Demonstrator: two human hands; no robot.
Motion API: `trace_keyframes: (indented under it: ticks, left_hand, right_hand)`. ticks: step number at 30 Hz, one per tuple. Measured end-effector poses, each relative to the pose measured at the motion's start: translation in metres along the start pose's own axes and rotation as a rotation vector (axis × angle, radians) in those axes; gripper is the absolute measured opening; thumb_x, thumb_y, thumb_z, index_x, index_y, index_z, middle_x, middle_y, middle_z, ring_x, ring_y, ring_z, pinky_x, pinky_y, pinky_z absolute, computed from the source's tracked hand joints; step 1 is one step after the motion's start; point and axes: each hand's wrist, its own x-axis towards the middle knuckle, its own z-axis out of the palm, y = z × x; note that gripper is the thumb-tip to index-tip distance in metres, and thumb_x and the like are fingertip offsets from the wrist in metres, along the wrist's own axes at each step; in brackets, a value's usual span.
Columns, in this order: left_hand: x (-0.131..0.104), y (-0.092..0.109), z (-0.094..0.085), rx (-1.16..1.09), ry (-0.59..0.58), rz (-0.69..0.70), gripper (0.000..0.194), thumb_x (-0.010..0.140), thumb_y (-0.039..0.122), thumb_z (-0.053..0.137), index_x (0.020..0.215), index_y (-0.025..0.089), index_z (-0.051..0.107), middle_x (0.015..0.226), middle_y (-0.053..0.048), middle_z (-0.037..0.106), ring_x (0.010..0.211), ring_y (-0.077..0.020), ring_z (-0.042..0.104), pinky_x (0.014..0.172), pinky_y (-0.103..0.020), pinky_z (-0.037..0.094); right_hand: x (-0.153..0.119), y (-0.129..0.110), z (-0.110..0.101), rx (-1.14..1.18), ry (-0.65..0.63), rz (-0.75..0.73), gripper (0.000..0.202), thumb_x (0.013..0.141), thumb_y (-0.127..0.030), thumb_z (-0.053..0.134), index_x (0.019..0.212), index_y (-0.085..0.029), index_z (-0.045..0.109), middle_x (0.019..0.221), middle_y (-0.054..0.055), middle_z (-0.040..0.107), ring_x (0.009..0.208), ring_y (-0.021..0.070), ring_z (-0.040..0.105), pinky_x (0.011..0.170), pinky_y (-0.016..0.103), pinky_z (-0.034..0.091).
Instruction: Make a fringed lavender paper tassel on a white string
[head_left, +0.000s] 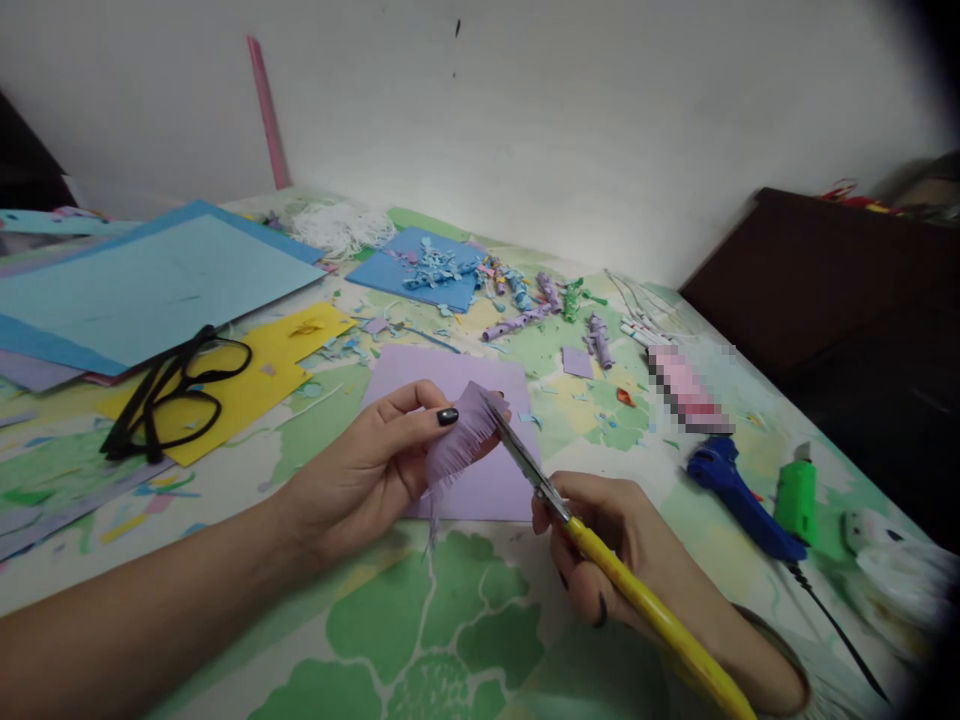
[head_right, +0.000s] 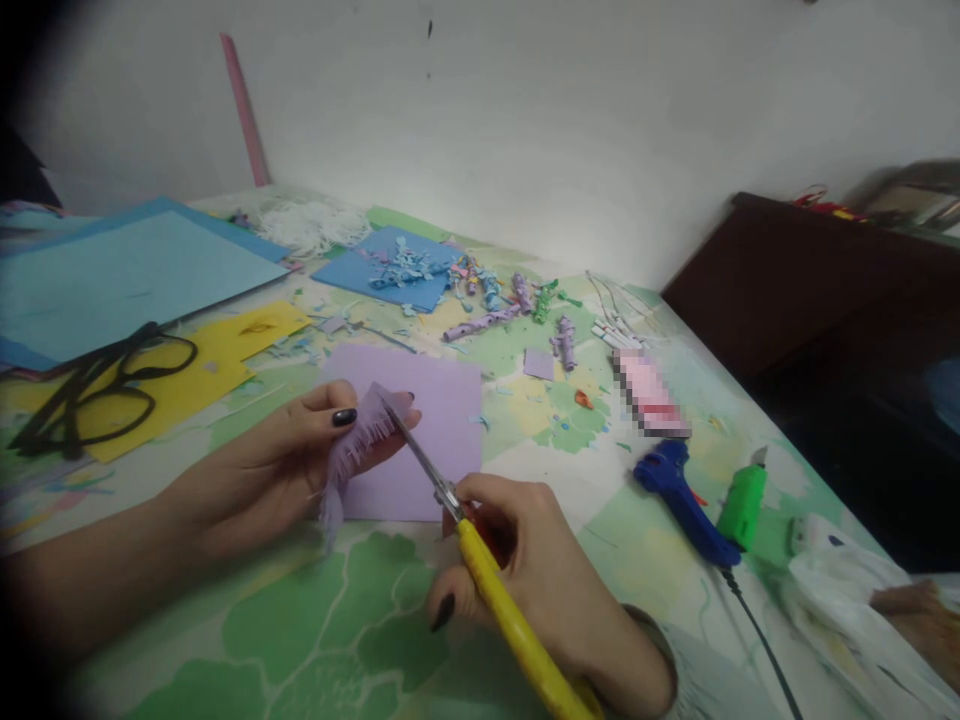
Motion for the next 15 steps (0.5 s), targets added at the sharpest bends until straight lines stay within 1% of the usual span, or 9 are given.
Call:
trace_keyframes:
  ticks: [5, 9, 12, 15]
  left_hand:
    - [-0.0017, 0.0019, 0.0024, -0.052, -0.005, -0.006, 0.019, 0.079, 0.004, 0.058, 0.064, 0.013, 0.062, 0.098, -0.013, 0.074, 0.102, -0.0219, 0.068, 0.094, -0.032, 0.054]
    - [-0.0022, 0.0035, 0.0036, -0.082, -0.03, -0.005, 0.018, 0.078, 0.005, 0.058, 0.064, 0.014, 0.061, 0.093, -0.012, 0.075, 0.107, -0.0253, 0.066, 0.095, -0.036, 0.053]
    - [-0.0012, 0.0039, 0.0027, -0.027, 0.0, 0.004, 0.014, 0.075, 0.007, 0.063, 0.064, 0.015, 0.061, 0.089, -0.01, 0.075, 0.107, -0.0254, 0.066, 0.095, -0.035, 0.053]
    - [0.0015, 0.0038, 0.0001, 0.093, 0.063, -0.004, 0.015, 0.074, 0.009, 0.068, 0.062, 0.015, 0.06, 0.082, -0.008, 0.073, 0.096, -0.0221, 0.069, 0.087, -0.03, 0.055]
  right_hand:
    - [0.0, -0.0016, 0.0006, 0.005, 0.009, 0.002, 0.05, 0.062, -0.06, 0.077, 0.071, -0.018, 0.05, 0.053, -0.007, 0.035, 0.049, 0.0077, 0.03, 0.043, 0.022, 0.022]
    - [-0.0003, -0.0011, 0.0002, -0.029, 0.022, -0.025, 0.051, 0.061, -0.06, 0.077, 0.07, -0.017, 0.051, 0.053, -0.007, 0.035, 0.05, 0.0079, 0.03, 0.043, 0.023, 0.021]
    - [-0.0004, 0.001, -0.0004, -0.012, 0.013, -0.028, 0.05, 0.062, -0.057, 0.078, 0.073, -0.017, 0.052, 0.053, -0.008, 0.036, 0.05, 0.0081, 0.031, 0.044, 0.023, 0.022]
    - [0.0002, 0.0017, -0.0011, 0.021, 0.007, -0.025, 0.05, 0.062, -0.057, 0.078, 0.076, -0.016, 0.053, 0.052, -0.008, 0.038, 0.049, 0.0075, 0.032, 0.044, 0.022, 0.022]
